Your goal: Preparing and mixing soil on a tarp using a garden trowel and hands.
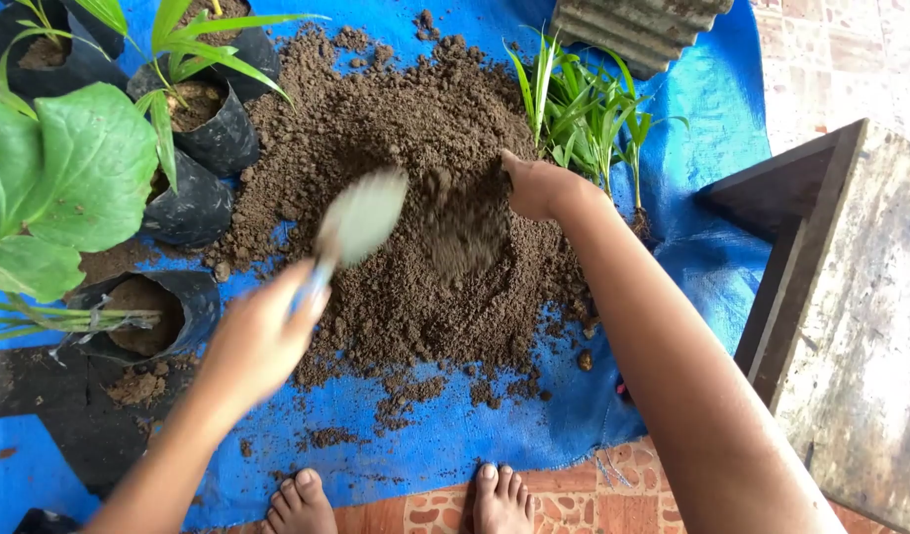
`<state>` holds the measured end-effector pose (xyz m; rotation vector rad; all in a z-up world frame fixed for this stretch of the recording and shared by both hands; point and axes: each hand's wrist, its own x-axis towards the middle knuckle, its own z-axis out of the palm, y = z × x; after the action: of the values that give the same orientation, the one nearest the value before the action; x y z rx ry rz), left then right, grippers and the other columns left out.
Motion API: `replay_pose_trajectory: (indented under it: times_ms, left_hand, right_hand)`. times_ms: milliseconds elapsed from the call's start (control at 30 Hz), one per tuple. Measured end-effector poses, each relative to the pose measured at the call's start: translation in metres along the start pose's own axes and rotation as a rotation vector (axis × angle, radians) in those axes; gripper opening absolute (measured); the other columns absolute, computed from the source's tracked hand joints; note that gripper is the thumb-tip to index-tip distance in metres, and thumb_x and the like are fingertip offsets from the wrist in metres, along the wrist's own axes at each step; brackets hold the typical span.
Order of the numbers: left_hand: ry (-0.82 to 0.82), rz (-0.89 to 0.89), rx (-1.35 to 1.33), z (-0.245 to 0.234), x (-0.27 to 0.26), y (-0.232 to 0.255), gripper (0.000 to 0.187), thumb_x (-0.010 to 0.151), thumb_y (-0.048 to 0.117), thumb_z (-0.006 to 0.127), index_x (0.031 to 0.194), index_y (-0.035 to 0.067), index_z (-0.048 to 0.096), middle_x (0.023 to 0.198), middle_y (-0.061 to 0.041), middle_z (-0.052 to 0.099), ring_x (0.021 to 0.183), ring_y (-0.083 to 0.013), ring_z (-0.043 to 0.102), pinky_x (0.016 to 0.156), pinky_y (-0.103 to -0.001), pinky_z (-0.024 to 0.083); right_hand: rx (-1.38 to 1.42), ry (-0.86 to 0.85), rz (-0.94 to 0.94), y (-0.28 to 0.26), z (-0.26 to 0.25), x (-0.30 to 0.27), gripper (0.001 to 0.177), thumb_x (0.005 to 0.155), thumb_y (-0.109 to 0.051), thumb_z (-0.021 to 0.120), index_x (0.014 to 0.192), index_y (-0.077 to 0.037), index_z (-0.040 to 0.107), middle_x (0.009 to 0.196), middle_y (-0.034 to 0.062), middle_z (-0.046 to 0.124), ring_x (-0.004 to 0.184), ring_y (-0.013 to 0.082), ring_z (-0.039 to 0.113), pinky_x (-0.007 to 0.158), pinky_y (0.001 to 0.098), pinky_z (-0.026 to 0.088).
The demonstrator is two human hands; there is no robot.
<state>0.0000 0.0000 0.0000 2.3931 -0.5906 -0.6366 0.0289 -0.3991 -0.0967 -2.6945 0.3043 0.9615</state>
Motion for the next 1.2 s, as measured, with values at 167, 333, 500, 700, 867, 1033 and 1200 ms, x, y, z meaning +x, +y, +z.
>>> replay_pose_trajectory:
  times_ms: [167, 333, 500, 700, 867, 1033, 1200]
  left_hand:
    - [-0.26, -0.601, 0.008, 0.054, -0.094, -0.118, 0.043, 0.093, 0.035, 0.06, 0.132, 0.018, 0.067, 0.079, -0.004, 0.083, 0.063, -0.0178, 0.071, 0.061, -0.03, 0.052]
    - [-0.192, -0.515, -0.04, 0.127, -0.048, -0.14, 0.047, 0.098, 0.039, 0.049, 0.139, 0.018, 0.06, 0.078, -0.001, 0.079, 0.05, -0.0089, 0.057, 0.042, -0.021, 0.04]
    - [0.03, -0.33, -0.342, 0.15, 0.06, -0.082, 0.049, 0.104, 0.034, 0.055, 0.135, -0.002, 0.063, 0.098, -0.016, 0.076, 0.094, -0.026, 0.072, 0.086, -0.04, 0.054]
    - [0.045, -0.325, -0.394, 0.132, 0.048, -0.07, 0.046, 0.098, 0.032, 0.061, 0.13, 0.0, 0.068, 0.088, -0.013, 0.078, 0.085, -0.0273, 0.074, 0.077, -0.041, 0.056]
    - [0.091, -0.292, -0.522, 0.109, 0.046, -0.056, 0.034, 0.097, 0.022, 0.062, 0.119, -0.002, 0.071, 0.065, -0.009, 0.069, 0.052, -0.0175, 0.062, 0.051, -0.031, 0.049]
    - [0.066, -0.104, -0.366, 0.06, 0.048, -0.021, 0.034, 0.101, 0.013, 0.056, 0.124, -0.01, 0.065, 0.071, -0.016, 0.071, 0.043, -0.0127, 0.055, 0.04, -0.024, 0.042]
    - [0.123, 0.126, 0.069, 0.028, 0.073, -0.012, 0.038, 0.102, 0.008, 0.053, 0.134, -0.012, 0.057, 0.099, -0.024, 0.071, 0.08, -0.0284, 0.072, 0.071, -0.036, 0.058]
  right_hand:
    - [-0.085, -0.001, 0.058, -0.023, -0.018, -0.021, 0.094, 0.083, 0.01, 0.042, 0.171, -0.012, 0.018, 0.155, 0.0173, 0.052, 0.129, 0.0354, 0.062, 0.101, 0.0456, 0.058]
    - [-0.225, 0.293, -0.001, -0.011, -0.003, -0.003, 0.088, 0.083, -0.001, 0.054, 0.167, -0.009, 0.027, 0.162, 0.0254, 0.042, 0.129, 0.0453, 0.06, 0.094, 0.0523, 0.062]
    - [0.104, 0.268, -0.199, -0.033, -0.015, -0.016, 0.1, 0.074, 0.015, 0.053, 0.168, -0.008, 0.026, 0.166, 0.0257, 0.035, 0.144, 0.0587, 0.041, 0.112, 0.0653, 0.048]
    - [0.291, 0.233, -0.214, -0.038, 0.006, 0.012, 0.104, 0.069, 0.018, 0.045, 0.168, -0.011, 0.033, 0.161, 0.0259, 0.04, 0.141, 0.0576, 0.043, 0.097, 0.0565, 0.059]
    - [0.348, 0.249, -0.244, -0.059, -0.015, -0.009, 0.09, 0.073, 0.018, 0.043, 0.16, -0.005, 0.044, 0.155, 0.0287, 0.046, 0.14, 0.0593, 0.045, 0.11, 0.0659, 0.048]
    - [0.507, 0.191, -0.237, -0.072, -0.017, -0.03, 0.082, 0.078, 0.016, 0.041, 0.156, -0.006, 0.051, 0.15, 0.0291, 0.052, 0.14, 0.0548, 0.05, 0.118, 0.0623, 0.043]
    - [0.751, 0.145, -0.187, -0.077, -0.033, -0.042, 0.079, 0.083, 0.015, 0.043, 0.158, -0.01, 0.049, 0.149, 0.0263, 0.057, 0.133, 0.0462, 0.059, 0.11, 0.0512, 0.051]
